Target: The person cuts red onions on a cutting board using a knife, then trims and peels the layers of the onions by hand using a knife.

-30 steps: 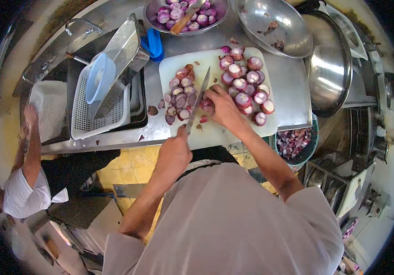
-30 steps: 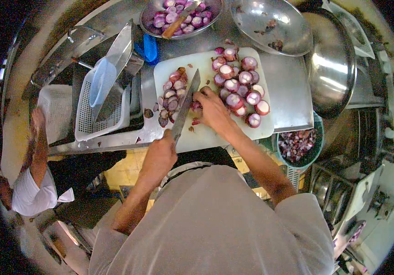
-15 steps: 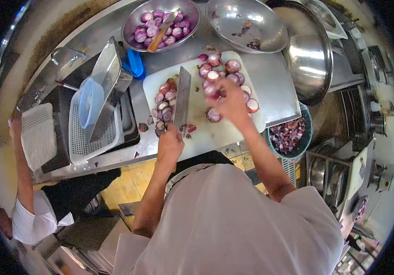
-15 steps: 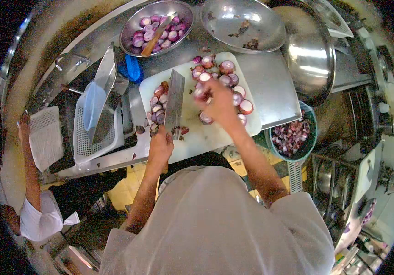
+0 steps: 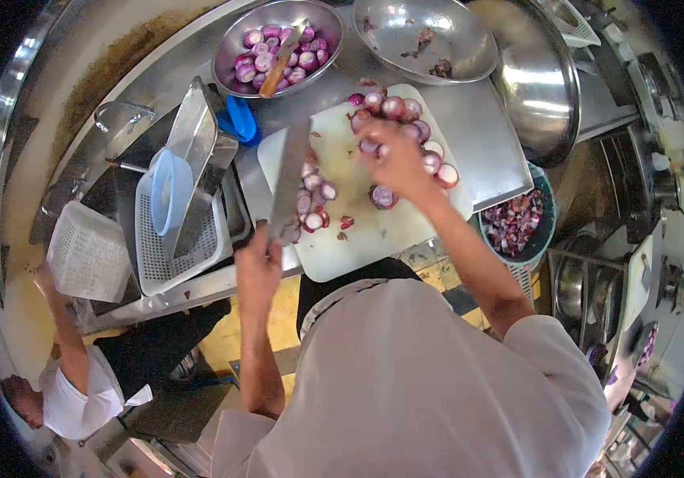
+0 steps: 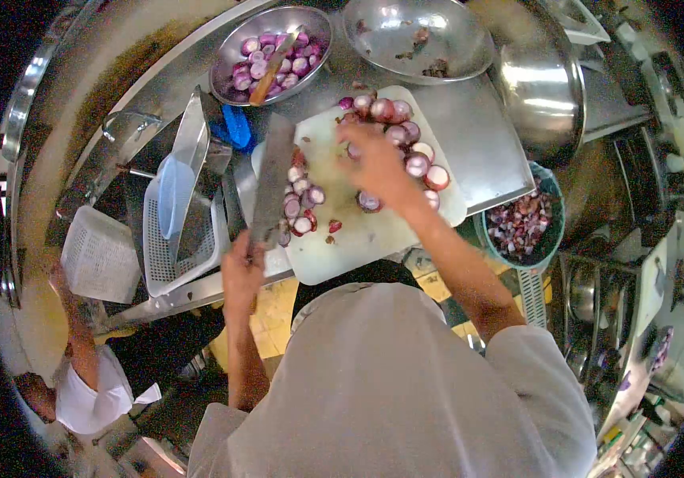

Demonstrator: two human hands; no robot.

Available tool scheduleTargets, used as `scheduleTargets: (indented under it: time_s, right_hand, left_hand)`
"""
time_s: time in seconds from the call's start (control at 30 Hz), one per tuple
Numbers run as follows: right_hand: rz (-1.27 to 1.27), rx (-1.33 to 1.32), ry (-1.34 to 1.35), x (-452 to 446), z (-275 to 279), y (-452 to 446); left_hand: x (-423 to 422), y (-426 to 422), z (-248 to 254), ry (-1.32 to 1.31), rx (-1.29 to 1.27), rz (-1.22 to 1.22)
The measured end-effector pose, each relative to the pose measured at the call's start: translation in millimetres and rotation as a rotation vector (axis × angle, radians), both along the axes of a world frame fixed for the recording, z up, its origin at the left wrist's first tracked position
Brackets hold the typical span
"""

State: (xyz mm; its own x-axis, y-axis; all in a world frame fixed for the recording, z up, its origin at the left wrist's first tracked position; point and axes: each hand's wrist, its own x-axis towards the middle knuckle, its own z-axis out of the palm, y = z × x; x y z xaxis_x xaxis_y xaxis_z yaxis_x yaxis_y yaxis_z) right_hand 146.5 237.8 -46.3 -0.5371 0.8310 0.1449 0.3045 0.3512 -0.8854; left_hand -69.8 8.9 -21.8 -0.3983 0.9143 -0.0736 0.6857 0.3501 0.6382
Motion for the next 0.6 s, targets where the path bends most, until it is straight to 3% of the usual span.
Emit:
scheduleTargets:
  time_s: [0.13,0.2,0.23,0.3,0.43,0.6]
  right_hand:
    - [0.22,0.17,-0.106,-31.9,-28.7,-80.2]
    - [0.27,0.228,-0.397,-43.4,-39.7,-106.3]
    - [0.243,0.207,-0.355,-44.2,-70.5,-112.9]
    - [0.129,0.211,-0.176,-45.5,-95.6,-116.4]
    - [0.042,0.188,-0.185,-54.4,-80.3,-107.6]
    - [-0.001,0.286,-0.073,-73.8,-81.2,-48.6]
  left_hand:
    - [-39.2,8.6,3.6,0.147,-0.039,-0.036]
    - [-56.6,8.3,-30.4,0.298,-0.065,-0.024]
    - [-68.0,4.0,-54.3,0.217,-0.096,-0.05]
    - [-68.9,-10.8,-90.6,0.43,-0.079,-0.045]
    - [-14.6,-6.4,-49.4,0.239,-0.012,-0.052]
    - [-31.2,-25.0,-55.0,-0.132,0.01,0.064]
